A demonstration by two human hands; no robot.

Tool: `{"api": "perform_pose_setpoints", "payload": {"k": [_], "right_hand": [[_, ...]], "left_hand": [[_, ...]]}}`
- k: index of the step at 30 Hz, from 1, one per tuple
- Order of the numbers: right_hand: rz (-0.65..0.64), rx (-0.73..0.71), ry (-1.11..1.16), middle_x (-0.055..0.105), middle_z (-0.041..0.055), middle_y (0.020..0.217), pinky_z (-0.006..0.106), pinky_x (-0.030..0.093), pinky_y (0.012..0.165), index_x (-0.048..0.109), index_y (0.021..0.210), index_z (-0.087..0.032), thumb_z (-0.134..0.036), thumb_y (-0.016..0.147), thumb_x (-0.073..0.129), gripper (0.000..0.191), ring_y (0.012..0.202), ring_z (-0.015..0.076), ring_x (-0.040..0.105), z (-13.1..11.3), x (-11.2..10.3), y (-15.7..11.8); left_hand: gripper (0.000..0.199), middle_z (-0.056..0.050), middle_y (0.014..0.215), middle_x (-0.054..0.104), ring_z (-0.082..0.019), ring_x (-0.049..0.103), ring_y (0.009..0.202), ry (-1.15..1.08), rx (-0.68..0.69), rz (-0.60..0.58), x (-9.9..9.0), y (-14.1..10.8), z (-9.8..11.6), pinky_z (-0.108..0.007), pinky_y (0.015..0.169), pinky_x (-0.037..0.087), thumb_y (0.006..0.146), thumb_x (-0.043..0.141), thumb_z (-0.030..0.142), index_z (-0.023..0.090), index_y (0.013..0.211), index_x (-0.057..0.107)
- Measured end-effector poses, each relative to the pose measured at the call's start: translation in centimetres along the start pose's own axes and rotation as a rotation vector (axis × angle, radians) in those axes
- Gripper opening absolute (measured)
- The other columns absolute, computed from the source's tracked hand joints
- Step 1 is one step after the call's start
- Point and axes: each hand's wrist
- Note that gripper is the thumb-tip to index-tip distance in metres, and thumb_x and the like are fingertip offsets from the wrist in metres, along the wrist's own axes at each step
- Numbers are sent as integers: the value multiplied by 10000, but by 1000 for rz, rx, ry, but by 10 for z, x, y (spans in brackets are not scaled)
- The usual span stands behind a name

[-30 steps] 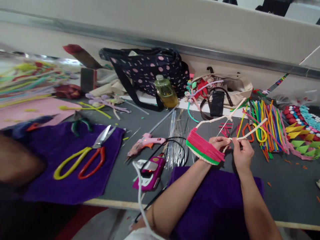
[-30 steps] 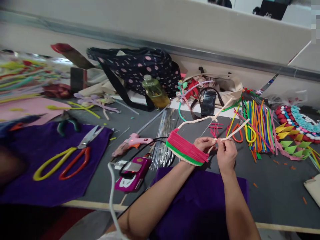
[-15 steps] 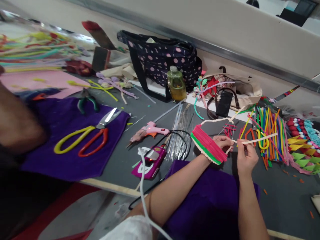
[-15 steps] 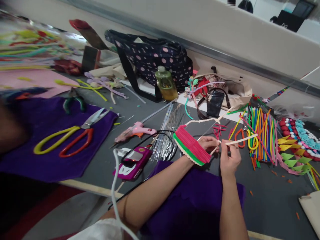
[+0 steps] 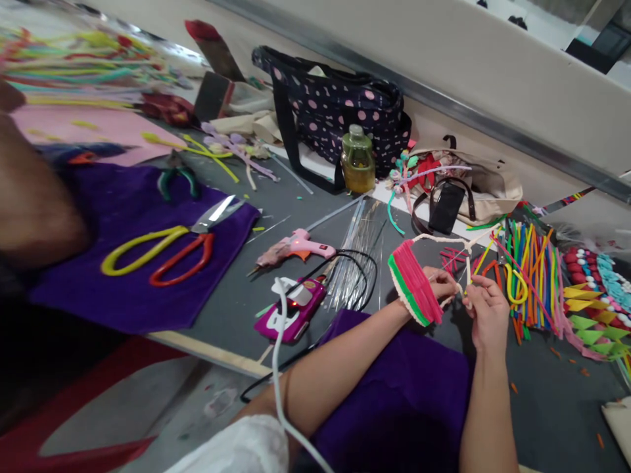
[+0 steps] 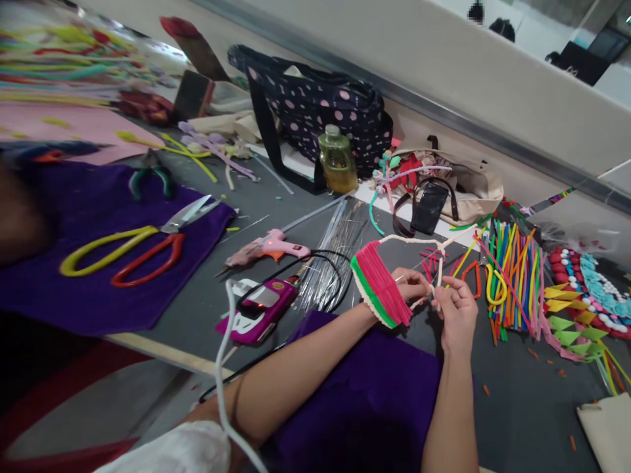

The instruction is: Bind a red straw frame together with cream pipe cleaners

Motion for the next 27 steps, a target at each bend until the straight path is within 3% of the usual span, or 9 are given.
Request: {"api": "perform_pose_setpoints", "payload": {"k": [4, 9, 14, 19, 22, 27], "right_hand": [[30, 29, -20, 535, -88, 541, 147, 256, 380, 548, 1035, -200, -402, 650, 770, 488, 406, 58, 434, -1, 2, 0], [99, -78, 27, 568, -54, 718, 158, 327, 425, 540, 1159, -225, -324, 674, 727, 529, 483, 48, 444, 0, 0, 4], [-45, 21, 158, 632, 24, 918, 169, 335, 413, 614, 1060, -213, -368, 727, 632, 367, 527, 61, 448, -2, -3, 6], [-159, 87, 363, 640, 62, 1103, 182, 363, 420, 611, 1097, -226, -375, 753, 560, 379, 574, 83, 465, -7, -5, 5], [-185, 129, 445, 652, 65, 1064, 191, 369, 426, 625, 1078, -223, -388, 791, 520, 347, 548, 84, 420, -7, -7, 6], [-132, 146, 435, 607, 5, 779, 172, 277, 373, 630, 908, -219, -384, 769, 618, 216, 482, 71, 338, -3, -10, 9]], "left_hand": [[95, 8, 474, 557, -85, 472, 427, 56, 36, -72, 2, -3, 2, -192, 439, 356, 619, 663, 220, 127, 607, 654], [107, -11, 502, 593, -104, 512, 461, 26, -7, -261, 4, -3, 0, -207, 473, 389, 614, 701, 233, 127, 622, 693], [173, -19, 540, 629, -117, 551, 487, -48, -123, -431, 3, -5, 2, -224, 504, 426, 609, 770, 294, 146, 692, 734], [228, -24, 583, 648, -115, 575, 516, -116, -192, -596, -1, -8, 8, -223, 539, 451, 614, 799, 336, 155, 744, 749], [238, -41, 637, 670, -121, 600, 551, -144, -194, -666, -4, -8, 8, -230, 580, 476, 634, 793, 337, 154, 780, 753], [237, -46, 639, 676, -137, 613, 559, -110, -235, -741, -4, -9, 4, -244, 586, 495, 629, 797, 352, 169, 772, 755]]}}
Point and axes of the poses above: each hand's wrist, its own y-axis towards the middle knuckle, its own x-axis out of the palm, z = x × y
